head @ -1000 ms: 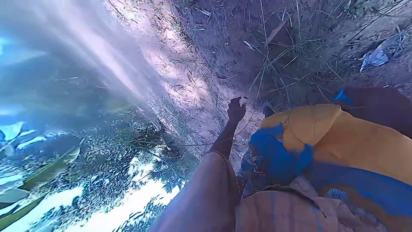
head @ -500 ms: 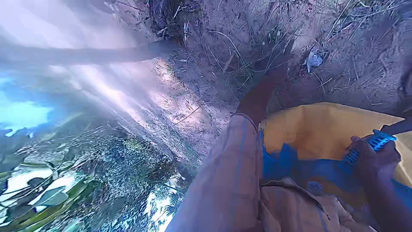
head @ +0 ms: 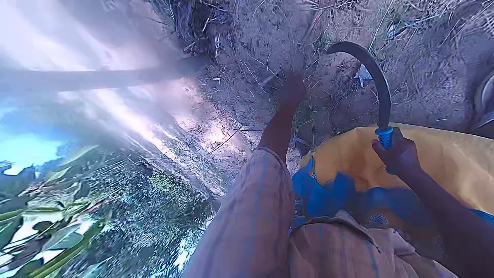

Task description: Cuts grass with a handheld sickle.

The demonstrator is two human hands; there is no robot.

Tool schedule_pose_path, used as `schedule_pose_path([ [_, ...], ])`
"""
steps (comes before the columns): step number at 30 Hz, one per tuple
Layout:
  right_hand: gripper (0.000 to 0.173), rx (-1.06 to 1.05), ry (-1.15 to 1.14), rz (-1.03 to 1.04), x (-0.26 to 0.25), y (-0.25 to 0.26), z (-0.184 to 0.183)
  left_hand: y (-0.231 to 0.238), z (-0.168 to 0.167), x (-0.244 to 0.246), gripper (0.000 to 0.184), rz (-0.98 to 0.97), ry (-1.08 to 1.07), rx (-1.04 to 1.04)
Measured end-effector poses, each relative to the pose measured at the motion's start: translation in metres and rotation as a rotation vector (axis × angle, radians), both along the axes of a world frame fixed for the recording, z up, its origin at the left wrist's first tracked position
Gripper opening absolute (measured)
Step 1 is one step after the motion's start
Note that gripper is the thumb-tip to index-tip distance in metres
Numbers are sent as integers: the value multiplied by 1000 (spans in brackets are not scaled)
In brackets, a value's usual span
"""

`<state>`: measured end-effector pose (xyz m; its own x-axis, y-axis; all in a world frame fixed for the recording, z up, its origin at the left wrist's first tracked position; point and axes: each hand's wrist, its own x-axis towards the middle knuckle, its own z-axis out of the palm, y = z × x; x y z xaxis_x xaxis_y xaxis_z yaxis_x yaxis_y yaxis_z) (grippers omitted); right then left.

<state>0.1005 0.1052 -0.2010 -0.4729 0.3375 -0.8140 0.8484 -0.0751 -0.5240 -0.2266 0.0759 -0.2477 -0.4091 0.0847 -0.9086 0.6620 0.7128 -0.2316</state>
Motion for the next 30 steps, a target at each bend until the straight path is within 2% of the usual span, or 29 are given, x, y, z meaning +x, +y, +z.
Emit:
schedule_pose_path([
  [2,40,42,73,94,-48,21,-19,-6,-7,2,41,11,21,-3],
  [4,41,49,17,282,-75,34,-42,-18,-10,-1,45,54,22,20],
  [7,42,12,-170,431,-42,21,-62,-35,-10,3,40,46,-50,89],
  [12,32,-7,-222,441,-15,2,-15,-40,-8,39,45,182,-82,26],
  [16,35,43,-155,339,-51,7,2,-32,-5,26,43,229,-84,35],
  [20,42,-13,-247,435,-85,33,-15,-47,-16,29,44,205,-107,43],
  [22,39,-3,-291,489,-56,37,-30,-50,-9,24,40,142,-140,62],
  [24,35,29,-317,515,-38,47,-27,-44,-8,27,39,84,-169,64],
  [27,33,-25,-350,568,-51,49,7,-50,0,41,41,117,-175,62],
  [30,39,-50,-343,532,-67,42,33,-49,-1,27,41,143,-189,61],
])
